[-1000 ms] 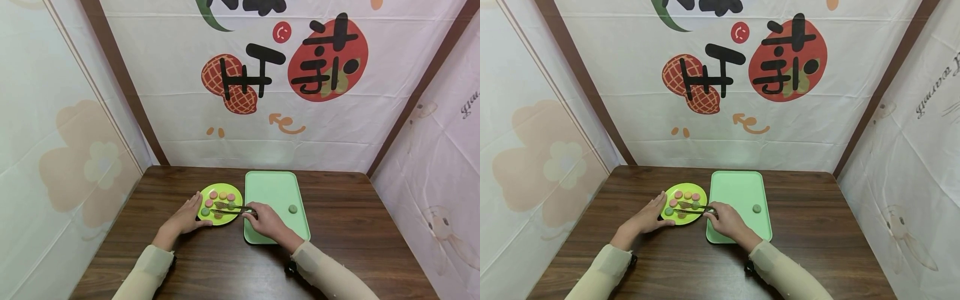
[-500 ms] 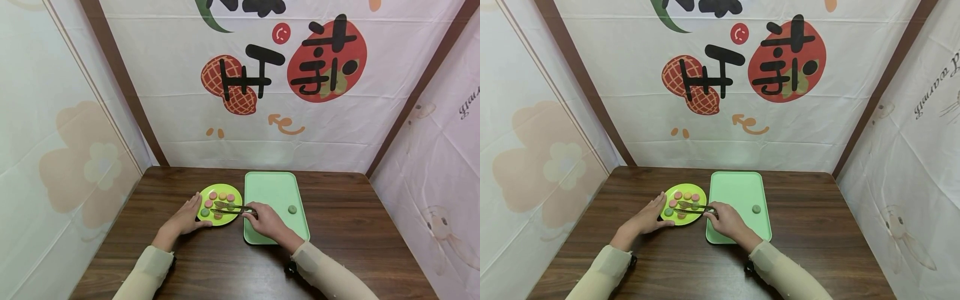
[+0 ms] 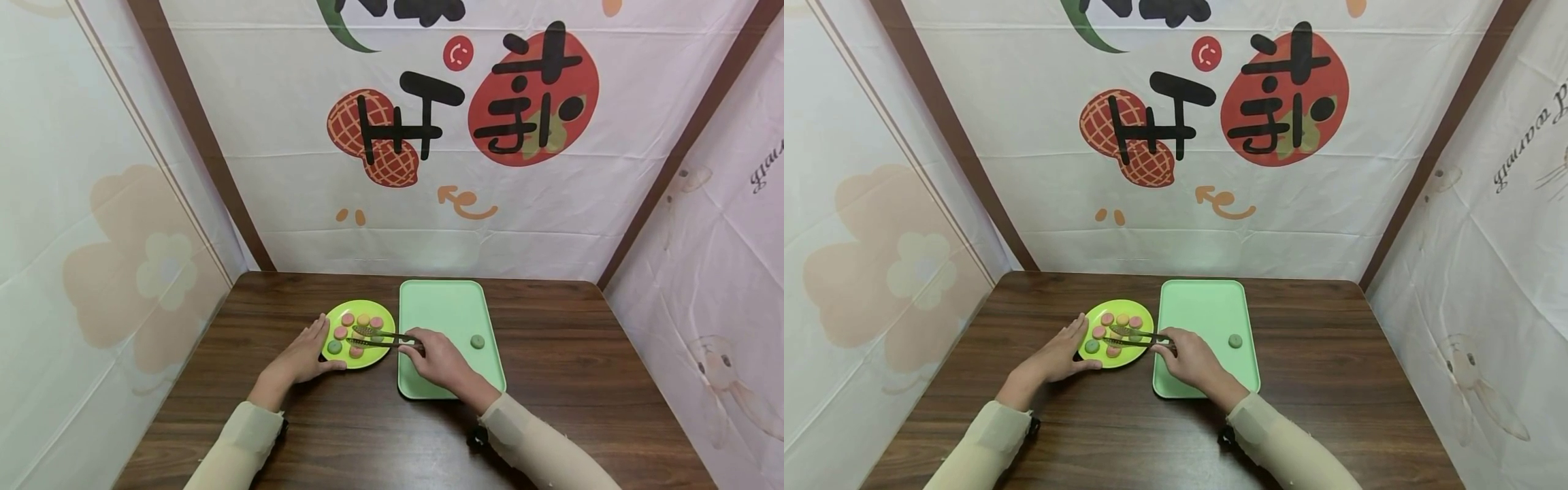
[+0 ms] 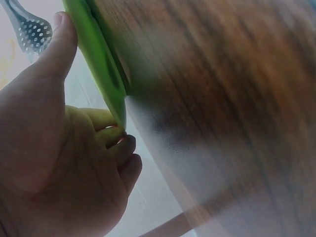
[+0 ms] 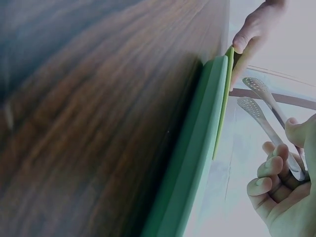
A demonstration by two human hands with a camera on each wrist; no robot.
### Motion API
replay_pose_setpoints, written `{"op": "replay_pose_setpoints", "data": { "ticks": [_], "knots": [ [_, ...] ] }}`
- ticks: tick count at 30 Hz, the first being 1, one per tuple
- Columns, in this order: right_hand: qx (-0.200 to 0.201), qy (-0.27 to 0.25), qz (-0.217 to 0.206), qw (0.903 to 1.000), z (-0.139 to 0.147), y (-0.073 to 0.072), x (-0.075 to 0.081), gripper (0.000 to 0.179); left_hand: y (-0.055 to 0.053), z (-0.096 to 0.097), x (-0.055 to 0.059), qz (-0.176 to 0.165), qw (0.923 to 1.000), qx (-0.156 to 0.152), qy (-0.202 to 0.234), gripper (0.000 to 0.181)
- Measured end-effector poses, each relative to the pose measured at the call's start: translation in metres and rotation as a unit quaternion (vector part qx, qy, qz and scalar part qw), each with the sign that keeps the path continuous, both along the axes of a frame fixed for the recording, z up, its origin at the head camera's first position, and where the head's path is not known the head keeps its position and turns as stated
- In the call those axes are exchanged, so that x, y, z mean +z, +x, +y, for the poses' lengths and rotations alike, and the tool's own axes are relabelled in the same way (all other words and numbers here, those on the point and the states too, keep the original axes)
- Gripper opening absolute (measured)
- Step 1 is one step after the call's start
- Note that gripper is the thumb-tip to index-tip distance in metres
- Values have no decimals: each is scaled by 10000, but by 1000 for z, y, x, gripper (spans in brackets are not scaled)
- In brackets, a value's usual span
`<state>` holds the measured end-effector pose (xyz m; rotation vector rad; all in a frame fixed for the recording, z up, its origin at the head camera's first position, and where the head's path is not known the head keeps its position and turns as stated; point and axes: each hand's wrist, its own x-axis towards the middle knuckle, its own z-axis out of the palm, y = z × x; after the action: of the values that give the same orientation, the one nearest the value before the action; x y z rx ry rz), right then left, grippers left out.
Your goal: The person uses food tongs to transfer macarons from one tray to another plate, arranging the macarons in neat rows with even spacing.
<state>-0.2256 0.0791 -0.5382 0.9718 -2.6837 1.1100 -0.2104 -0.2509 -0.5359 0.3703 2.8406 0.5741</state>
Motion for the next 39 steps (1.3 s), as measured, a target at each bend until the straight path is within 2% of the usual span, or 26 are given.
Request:
{"op": "replay_pose_setpoints", "data": {
  "ticks": [12, 32, 39],
  "knots": [
    [-116, -52, 141, 9998, 11, 3, 1, 31, -2, -1, -4, 20, 10000, -15, -20, 116],
    [-338, -224, 183, 9990, 38, 7, 5, 23, -1, 0, -1, -6, 10000, -29, -41, 117],
    [-465, -288, 328, 9980, 50, 9, 3, 28, -2, 0, -2, -68, 10000, -25, -51, 118]
  ]
}}
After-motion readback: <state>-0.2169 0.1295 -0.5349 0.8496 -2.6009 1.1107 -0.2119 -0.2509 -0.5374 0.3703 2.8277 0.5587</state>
